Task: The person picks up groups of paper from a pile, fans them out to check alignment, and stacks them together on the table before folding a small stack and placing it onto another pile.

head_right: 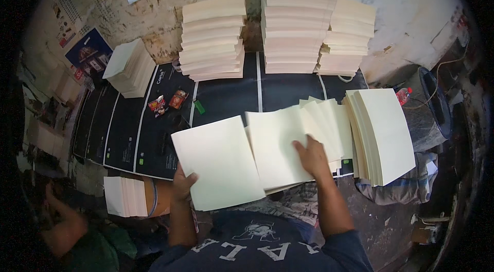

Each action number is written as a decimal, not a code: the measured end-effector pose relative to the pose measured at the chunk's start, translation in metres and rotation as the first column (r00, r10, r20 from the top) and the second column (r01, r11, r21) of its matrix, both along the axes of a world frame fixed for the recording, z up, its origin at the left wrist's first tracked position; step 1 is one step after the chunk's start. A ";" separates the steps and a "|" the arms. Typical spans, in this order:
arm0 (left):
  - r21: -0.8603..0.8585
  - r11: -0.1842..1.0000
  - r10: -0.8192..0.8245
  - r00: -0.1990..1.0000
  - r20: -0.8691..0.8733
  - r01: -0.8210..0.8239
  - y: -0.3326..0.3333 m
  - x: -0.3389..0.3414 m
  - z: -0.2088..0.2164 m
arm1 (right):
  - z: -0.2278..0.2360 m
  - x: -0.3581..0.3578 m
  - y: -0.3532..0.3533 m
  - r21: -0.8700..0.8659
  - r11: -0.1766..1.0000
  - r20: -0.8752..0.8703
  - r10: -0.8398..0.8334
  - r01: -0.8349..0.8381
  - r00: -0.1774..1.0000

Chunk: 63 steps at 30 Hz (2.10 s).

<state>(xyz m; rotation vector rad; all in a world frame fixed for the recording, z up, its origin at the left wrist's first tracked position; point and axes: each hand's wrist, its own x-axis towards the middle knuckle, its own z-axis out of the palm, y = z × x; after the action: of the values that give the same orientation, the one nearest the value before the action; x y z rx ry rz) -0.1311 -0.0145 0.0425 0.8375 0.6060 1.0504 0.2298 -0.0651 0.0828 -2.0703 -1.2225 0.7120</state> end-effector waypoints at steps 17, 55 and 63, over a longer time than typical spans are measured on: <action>-0.064 0.996 0.073 0.993 0.095 -0.067 0.002 0.003 -0.019 | -0.063 0.040 0.015 0.057 0.998 0.484 -0.059 0.035 0.873; 0.056 0.995 0.089 0.986 -0.142 -0.081 -0.016 0.013 -0.029 | 0.023 -0.041 -0.020 0.060 0.998 -0.022 0.035 -0.034 0.999; 0.062 0.997 0.047 0.997 -0.060 -0.043 -0.011 0.015 -0.039 | 0.010 -0.055 -0.015 0.048 0.971 -0.110 0.239 -0.235 0.965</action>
<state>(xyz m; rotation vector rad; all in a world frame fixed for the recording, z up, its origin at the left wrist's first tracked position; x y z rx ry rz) -0.1164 -0.0250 0.0032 0.9154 0.6498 1.0915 0.1750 -0.0798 0.0932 -1.8457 -1.4203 0.9000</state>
